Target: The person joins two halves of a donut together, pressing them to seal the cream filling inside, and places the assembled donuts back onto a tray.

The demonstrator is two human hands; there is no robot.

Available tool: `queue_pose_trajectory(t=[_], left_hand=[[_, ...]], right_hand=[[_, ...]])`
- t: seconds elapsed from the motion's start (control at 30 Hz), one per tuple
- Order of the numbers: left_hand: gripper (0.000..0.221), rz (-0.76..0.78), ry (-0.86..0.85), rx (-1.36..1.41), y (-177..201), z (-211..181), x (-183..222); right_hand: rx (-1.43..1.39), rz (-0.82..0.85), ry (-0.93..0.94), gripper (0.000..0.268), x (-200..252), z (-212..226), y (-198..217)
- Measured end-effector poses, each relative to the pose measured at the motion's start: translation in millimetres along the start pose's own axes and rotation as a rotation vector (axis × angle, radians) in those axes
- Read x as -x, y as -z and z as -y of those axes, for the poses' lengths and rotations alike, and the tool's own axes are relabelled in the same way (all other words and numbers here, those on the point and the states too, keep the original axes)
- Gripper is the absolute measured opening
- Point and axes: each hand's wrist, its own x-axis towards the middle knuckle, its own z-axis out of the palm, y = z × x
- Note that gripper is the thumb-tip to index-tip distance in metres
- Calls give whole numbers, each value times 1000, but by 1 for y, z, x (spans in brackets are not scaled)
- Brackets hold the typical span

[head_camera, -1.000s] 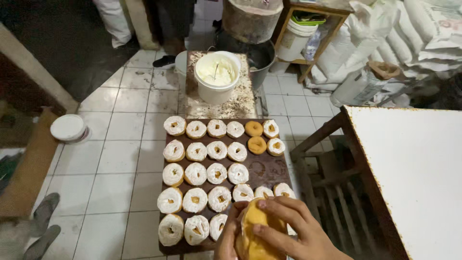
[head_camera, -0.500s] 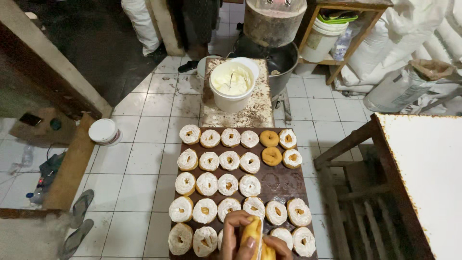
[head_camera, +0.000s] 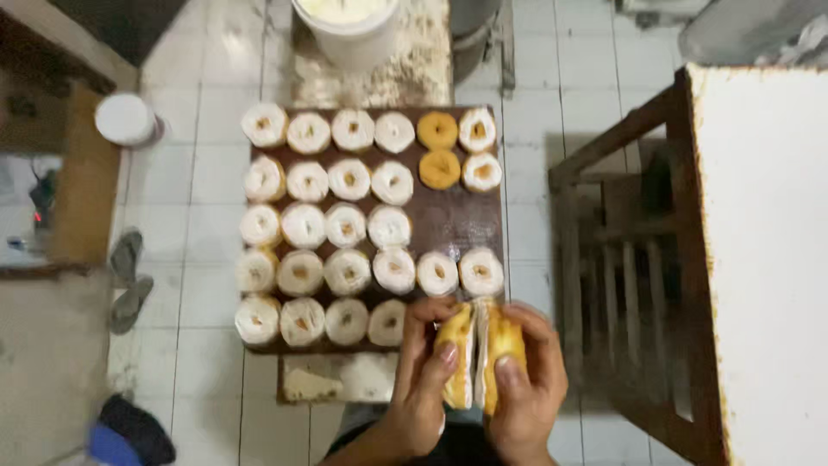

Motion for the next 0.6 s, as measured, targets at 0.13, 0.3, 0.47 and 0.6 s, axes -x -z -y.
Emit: queue_pose_trajectory(t=[0.13,0.3,0.47,0.6], left_hand=[[38,-121,163,220,-40,4,-13],[49,-198,209,456,-50,7,-17],[54,-192,163,495,-62,8,-9],[52,-182,121,525,-54,-13,-1]], right_hand=[[326,250,339,53,-36,65,-1],[266,338,242,48,-55,58,22],[349,338,191,46,-64,60,31],[395,426,499,47,-46,79,24]])
